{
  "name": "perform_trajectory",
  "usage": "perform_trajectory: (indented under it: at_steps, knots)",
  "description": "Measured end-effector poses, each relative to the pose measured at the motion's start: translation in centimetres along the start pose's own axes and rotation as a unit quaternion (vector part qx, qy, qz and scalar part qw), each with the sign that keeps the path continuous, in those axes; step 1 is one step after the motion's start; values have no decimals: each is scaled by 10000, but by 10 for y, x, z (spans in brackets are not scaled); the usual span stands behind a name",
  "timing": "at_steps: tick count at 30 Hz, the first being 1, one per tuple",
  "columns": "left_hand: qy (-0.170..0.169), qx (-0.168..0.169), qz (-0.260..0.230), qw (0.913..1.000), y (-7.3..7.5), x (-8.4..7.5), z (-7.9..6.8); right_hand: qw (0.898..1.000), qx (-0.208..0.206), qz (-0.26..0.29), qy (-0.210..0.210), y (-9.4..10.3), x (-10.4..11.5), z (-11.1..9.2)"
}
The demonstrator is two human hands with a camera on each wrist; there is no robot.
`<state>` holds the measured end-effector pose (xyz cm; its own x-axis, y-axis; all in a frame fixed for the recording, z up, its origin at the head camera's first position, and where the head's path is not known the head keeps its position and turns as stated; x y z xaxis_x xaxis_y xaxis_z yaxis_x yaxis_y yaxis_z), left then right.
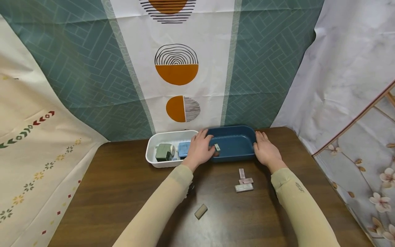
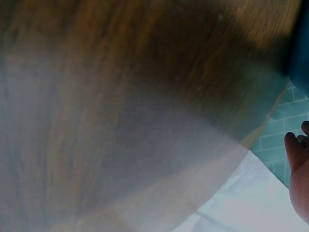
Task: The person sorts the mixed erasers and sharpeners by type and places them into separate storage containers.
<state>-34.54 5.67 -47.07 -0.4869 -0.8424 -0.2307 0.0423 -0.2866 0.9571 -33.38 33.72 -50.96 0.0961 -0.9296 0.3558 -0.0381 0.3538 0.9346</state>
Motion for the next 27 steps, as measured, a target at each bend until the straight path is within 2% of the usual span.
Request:
perform_trajectory:
  at_steps: [7, 12, 20, 27]
  knots:
    - [-467, -85, 281, 9985, 6, -7, -7, 10000, 14, 14, 14, 0, 0, 0]
    - [-767, -143, 279, 9966, 9, -12, -14, 10000, 12, -14, 29, 0, 0, 0]
    - [-1006, -164, 222, 9945, 20, -17, -23, 10000, 14, -20, 10, 1, -1, 0]
    - [-1087, -268, -28, 9937, 31, -13, -34, 10000, 42, -25, 13, 1, 2, -2]
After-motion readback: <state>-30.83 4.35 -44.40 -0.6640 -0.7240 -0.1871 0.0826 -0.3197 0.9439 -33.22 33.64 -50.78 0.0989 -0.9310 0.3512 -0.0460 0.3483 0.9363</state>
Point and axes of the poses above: each hand's wrist, its own z-axis towards the middle knuckle, its own y-axis out of the back of the hand, x = y × z, the point moved 6 cm from there along z, towards the middle knuckle, and after that the axes turned 5 degrees about -y, right-handed, at the moved point
